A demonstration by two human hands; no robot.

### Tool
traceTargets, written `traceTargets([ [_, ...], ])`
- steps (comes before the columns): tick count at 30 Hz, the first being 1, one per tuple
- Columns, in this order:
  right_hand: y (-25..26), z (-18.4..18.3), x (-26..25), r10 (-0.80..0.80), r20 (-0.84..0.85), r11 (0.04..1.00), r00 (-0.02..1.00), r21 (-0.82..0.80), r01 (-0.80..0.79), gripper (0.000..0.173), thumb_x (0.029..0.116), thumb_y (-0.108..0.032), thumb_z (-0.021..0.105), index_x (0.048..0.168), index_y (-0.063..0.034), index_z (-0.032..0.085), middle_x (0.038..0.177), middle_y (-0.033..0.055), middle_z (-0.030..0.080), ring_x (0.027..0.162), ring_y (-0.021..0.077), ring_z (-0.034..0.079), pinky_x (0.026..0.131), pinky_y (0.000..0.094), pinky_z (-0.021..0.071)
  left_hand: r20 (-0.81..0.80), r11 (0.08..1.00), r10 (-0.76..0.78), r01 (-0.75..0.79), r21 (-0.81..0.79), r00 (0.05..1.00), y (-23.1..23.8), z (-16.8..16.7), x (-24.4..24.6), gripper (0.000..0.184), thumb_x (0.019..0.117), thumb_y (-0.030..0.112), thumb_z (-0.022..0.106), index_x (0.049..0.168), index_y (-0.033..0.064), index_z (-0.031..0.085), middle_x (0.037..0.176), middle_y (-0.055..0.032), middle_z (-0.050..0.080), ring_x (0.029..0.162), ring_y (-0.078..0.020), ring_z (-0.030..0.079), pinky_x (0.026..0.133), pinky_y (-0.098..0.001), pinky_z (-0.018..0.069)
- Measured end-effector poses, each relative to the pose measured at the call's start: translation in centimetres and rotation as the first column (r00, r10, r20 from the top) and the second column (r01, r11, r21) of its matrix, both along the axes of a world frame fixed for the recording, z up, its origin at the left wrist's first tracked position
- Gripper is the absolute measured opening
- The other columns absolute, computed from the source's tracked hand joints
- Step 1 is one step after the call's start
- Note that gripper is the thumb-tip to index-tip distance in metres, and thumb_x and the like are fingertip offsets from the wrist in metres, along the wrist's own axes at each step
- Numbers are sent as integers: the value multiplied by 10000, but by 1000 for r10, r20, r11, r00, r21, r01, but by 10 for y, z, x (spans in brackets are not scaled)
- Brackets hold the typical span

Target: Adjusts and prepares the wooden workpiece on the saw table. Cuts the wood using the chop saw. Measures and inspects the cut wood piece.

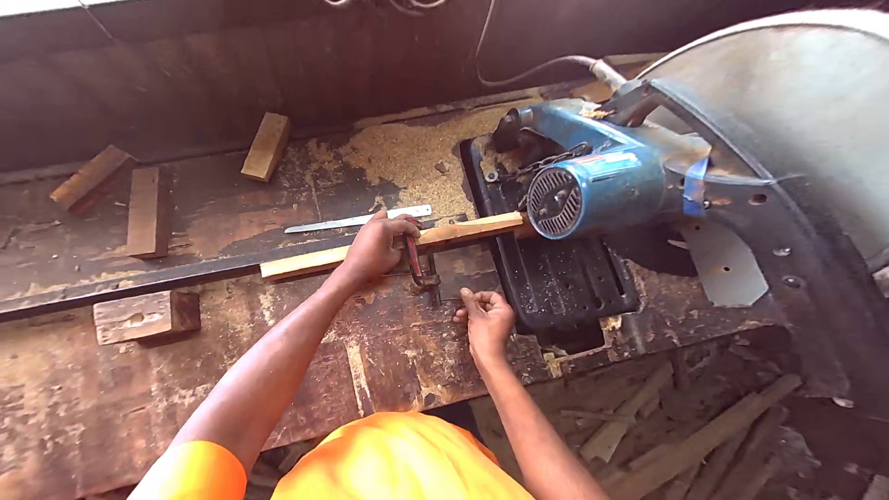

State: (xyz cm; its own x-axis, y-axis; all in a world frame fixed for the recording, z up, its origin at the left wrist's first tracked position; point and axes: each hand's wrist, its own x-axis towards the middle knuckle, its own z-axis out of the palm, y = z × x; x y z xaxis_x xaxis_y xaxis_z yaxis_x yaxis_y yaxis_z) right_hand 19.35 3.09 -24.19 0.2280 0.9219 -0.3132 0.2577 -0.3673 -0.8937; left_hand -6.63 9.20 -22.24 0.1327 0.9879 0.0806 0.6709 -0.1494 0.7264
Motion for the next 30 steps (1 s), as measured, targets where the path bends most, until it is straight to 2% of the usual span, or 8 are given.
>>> traceTargets([
  [6, -17, -1, -26, 5, -93, 997, 996, 75, 2, 156, 929, -86, 755, 957, 7, 634, 732, 99, 695, 532, 213, 690, 533, 381, 648, -1, 1000, -1, 1, -1, 1000, 0, 0, 0, 344, 797, 60, 767, 1087, 244, 788, 1301, 91, 705, 1099, -172, 634, 946, -408, 516],
  [12, -17, 0, -21, -90, -153, 993, 984, 63, 101, 399, 900, -19, 770, 1209, 17, 520, 866, 132, 708, 627, 239, 729, 599, 393, 664, -5, 1000, -4, 4, -3, 1000, 1, -3, 0, 333, 812, 61, 752, 1088, 244, 783, 1305, 88, 704, 1118, -162, 631, 960, -394, 513],
  [19, -25, 3, -23, 61, -135, 997, 989, 61, -54, 115, 944, -56, 720, 1034, 12, 699, 818, 112, 741, 632, 222, 727, 617, 391, 662, 14, 1000, -14, 13, 10, 1000, 2, -2, -1, 327, 816, 60, 750, 1084, 242, 791, 1312, 86, 700, 1112, -162, 630, 961, -394, 510],
  [22, -26, 3, -20, 197, 116, 966, 974, 144, -212, 93, 941, -120, 742, 1001, -50, 749, 918, 46, 748, 709, 145, 715, 659, 341, 640, 31, 1000, -8, 7, 4, 1000, 1, -2, 0, 332, 793, 51, 771, 1073, 229, 793, 1289, 71, 715, 1130, -167, 644, 971, -407, 527],
  [24, -26, 10, -13, 322, 443, 856, 836, 241, -458, 126, 970, -175, 691, 1037, -95, 762, 1123, 50, 680, 986, 144, 672, 843, 356, 599, 40, 1000, -5, 5, 0, 999, 0, -1, 0, 327, 794, 52, 775, 1070, 225, 794, 1275, 67, 721, 1133, -169, 646, 968, -415, 535],
  [26, -25, 21, -18, 421, 654, 666, 629, 248, -704, 223, 962, -152, 621, 1128, -98, 760, 1255, 110, 666, 1237, 250, 607, 1039, 436, 530, 39, 1000, -5, 5, 5, 999, 2, 0, -1, 323, 794, 54, 769, 1065, 228, 792, 1264, 78, 721, 1099, -162, 645, 939, -410, 538],
  [28, -29, 29, -32, 522, 789, 475, 324, 47, -879, 292, 991, -179, 546, 1214, -151, 732, 1297, 70, 690, 1306, 252, 594, 1125, 466, 466, 32, 1000, -7, 7, 4, 999, 1, -1, -2, 323, 793, 57, 759, 1065, 230, 791, 1280, 89, 711, 1079, -163, 646, 921, -414, 545],
  [30, -30, 38, -51, 588, 808, 392, 40, -242, -888, 314, 1014, -209, 559, 1302, -158, 676, 1281, 54, 678, 1272, 250, 600, 1164, 523, 389, 32, 1000, -6, 6, -5, 999, -1, -3, -1, 339, 787, 52, 756, 1066, 241, 794, 1298, 105, 703, 1080, -156, 641, 920, -403, 538],
])
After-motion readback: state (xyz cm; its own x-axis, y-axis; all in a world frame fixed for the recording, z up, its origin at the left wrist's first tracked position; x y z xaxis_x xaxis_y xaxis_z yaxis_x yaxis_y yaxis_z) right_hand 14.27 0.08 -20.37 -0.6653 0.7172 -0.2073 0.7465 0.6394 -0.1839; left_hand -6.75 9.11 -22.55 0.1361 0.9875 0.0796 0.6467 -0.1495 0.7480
